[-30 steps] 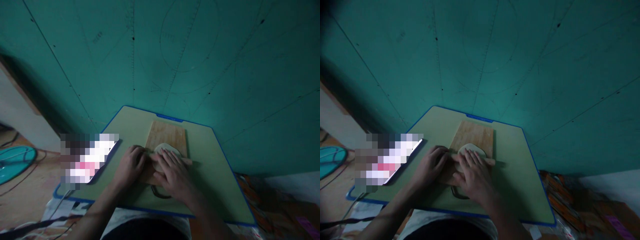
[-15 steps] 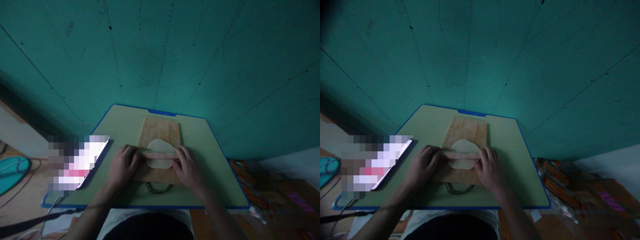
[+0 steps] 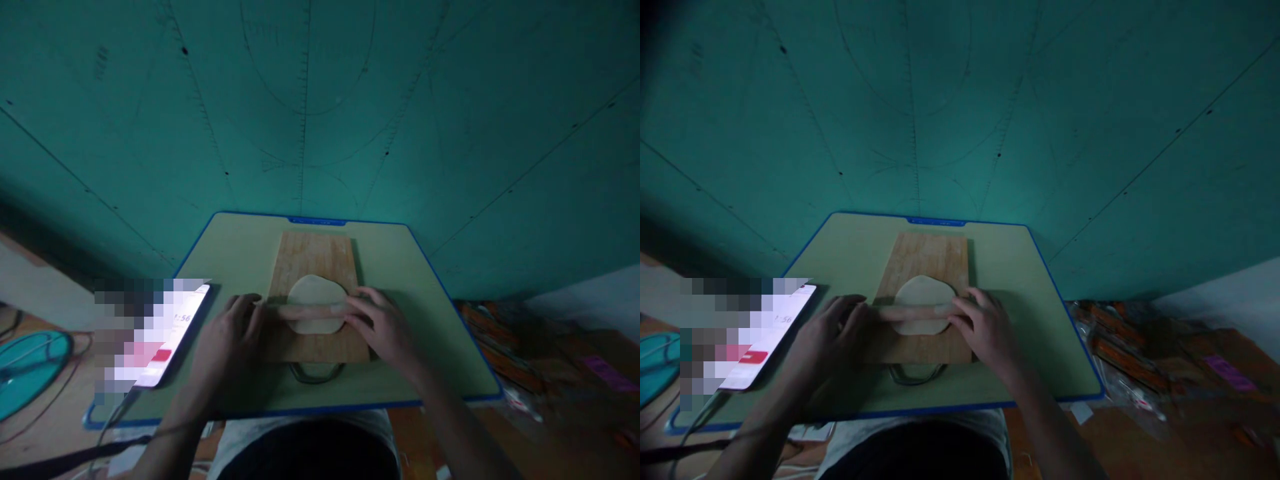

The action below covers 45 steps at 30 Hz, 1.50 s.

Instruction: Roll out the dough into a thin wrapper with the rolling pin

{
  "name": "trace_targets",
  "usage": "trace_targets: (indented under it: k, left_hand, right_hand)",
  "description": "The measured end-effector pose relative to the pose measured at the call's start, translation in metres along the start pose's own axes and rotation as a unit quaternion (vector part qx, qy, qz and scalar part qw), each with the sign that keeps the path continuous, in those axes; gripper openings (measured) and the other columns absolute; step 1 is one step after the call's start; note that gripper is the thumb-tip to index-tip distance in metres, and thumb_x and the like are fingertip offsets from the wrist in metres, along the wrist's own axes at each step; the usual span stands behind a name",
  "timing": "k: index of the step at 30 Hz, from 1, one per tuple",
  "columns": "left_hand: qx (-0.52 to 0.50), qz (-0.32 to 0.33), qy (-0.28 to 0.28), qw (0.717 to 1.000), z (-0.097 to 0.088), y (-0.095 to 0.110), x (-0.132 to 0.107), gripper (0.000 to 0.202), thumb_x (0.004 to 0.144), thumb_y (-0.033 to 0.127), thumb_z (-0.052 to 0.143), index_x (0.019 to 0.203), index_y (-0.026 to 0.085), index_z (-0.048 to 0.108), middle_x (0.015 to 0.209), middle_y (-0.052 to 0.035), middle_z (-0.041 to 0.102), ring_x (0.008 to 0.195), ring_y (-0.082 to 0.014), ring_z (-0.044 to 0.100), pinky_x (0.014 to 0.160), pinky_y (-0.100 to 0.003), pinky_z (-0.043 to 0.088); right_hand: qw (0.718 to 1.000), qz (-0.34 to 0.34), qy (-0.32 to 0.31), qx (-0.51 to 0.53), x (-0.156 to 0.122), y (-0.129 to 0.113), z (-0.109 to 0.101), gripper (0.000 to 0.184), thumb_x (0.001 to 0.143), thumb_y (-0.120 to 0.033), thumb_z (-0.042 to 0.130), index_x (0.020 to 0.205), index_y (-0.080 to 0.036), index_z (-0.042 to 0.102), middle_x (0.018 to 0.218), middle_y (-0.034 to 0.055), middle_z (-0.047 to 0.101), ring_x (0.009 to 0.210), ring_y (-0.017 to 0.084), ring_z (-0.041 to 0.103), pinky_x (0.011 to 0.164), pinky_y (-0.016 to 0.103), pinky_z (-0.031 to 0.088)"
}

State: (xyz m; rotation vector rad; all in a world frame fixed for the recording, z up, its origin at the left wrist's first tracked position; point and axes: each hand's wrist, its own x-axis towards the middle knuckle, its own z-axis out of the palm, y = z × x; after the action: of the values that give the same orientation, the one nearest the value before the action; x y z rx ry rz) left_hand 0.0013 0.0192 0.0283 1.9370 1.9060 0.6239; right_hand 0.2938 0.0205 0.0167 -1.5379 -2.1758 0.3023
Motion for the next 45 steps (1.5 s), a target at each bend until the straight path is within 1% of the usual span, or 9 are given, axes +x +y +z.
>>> trace_targets:
  k: [4,6,10,17,23,27,33,38,45]
  left_hand:
    - [0.075,-0.05,-0.096,0.991,-0.012,-0.001,0.005,0.043,0.097,0.052,0.029,0.083,0.023,0.058,0.073,-0.0064,0.068,0.062,-0.0232,0.064,0.056,-0.031,0.038]
    - [0.069,-0.043,-0.114,0.99,-0.015,0.001,0.008,0.041,0.096,0.051,0.029,0.081,0.024,0.055,0.069,-0.0053,0.066,0.06,-0.0224,0.064,0.055,-0.03,0.037]
    - [-0.002,0.005,-0.118,0.993,-0.013,0.002,0.009,0.036,0.093,0.051,0.035,0.084,0.023,0.057,0.075,-0.0061,0.069,0.067,-0.0223,0.067,0.057,-0.03,0.042]
    - [-0.088,0.058,-0.083,0.991,-0.012,-0.002,0.022,0.032,0.085,0.053,0.054,0.093,0.023,0.057,0.083,-0.0063,0.073,0.073,-0.0222,0.069,0.058,-0.029,0.048]
    - [0.088,-0.011,-0.05,0.995,-0.009,0.015,0.059,0.028,0.094,0.042,0.04,0.081,0.022,0.054,0.07,-0.0058,0.066,0.061,-0.0222,0.064,0.054,-0.029,0.041]
    - [0.236,0.096,-0.077,0.964,0.004,0.01,0.072,0.021,0.09,0.023,0.042,0.095,0.021,0.062,0.08,-0.0107,0.067,0.064,-0.0238,0.065,0.054,-0.028,0.041]
    - [0.264,0.117,-0.065,0.955,0.009,-0.001,0.058,0.025,0.088,0.017,0.039,0.096,0.02,0.063,0.073,-0.0123,0.064,0.059,-0.025,0.06,0.058,-0.034,0.047]
    - [0.327,0.126,-0.092,0.932,0.003,0.007,0.045,0.034,0.091,0.018,0.032,0.098,0.018,0.065,0.08,-0.0175,0.065,0.06,-0.0284,0.06,0.053,-0.036,0.041]
    - [0.179,0.017,-0.052,0.982,0.005,0.011,0.021,0.042,0.1,0.038,0.025,0.073,0.023,0.053,0.074,-0.011,0.065,0.058,-0.0236,0.058,0.053,-0.033,0.033]
  right_hand:
    - [0.999,0.034,-0.003,0.025,0.0,0.003,-0.005,0.026,0.099,-0.033,0.051,0.116,-0.021,0.067,0.113,0.0095,0.068,0.102,0.023,0.066,0.086,0.035,0.052]
    - [0.997,0.078,-0.011,0.022,0.0,0.005,-0.004,0.028,0.102,-0.036,0.043,0.105,-0.021,0.067,0.103,0.0084,0.071,0.093,0.022,0.068,0.078,0.032,0.05]
    - [0.984,0.175,-0.036,-0.008,0.001,0.009,0.0,0.039,0.104,-0.039,0.032,0.086,-0.022,0.062,0.081,0.0063,0.071,0.076,0.021,0.066,0.064,0.029,0.04]
    - [0.983,0.177,-0.05,-0.011,0.02,0.014,-0.002,0.028,0.097,-0.026,0.037,0.084,-0.022,0.061,0.075,0.0024,0.068,0.066,0.016,0.06,0.058,0.026,0.03]
    - [0.976,0.196,-0.071,-0.063,0.054,0.009,-0.007,0.024,0.096,-0.019,0.039,0.094,-0.022,0.063,0.082,0.003,0.072,0.069,0.016,0.062,0.058,0.027,0.03]
    - [0.971,0.17,-0.087,-0.144,0.063,0.005,-0.006,0.028,0.099,-0.023,0.039,0.095,-0.02,0.067,0.087,0.008,0.075,0.074,0.02,0.067,0.06,0.029,0.033]
    - [0.963,0.148,-0.105,-0.202,0.054,0.001,-0.006,0.056,0.105,-0.042,0.032,0.08,-0.016,0.075,0.083,0.0167,0.077,0.075,0.027,0.072,0.064,0.034,0.043]
    - [0.964,0.137,-0.1,-0.204,0.045,-0.003,-0.007,0.055,0.105,-0.043,0.032,0.081,-0.017,0.074,0.081,0.016,0.076,0.071,0.026,0.072,0.061,0.034,0.041]
    - [0.965,0.12,-0.093,-0.214,0.012,-0.007,-0.004,0.044,0.106,-0.046,0.029,0.098,-0.02,0.063,0.071,0.0089,0.072,0.059,0.022,0.066,0.051,0.031,0.025]
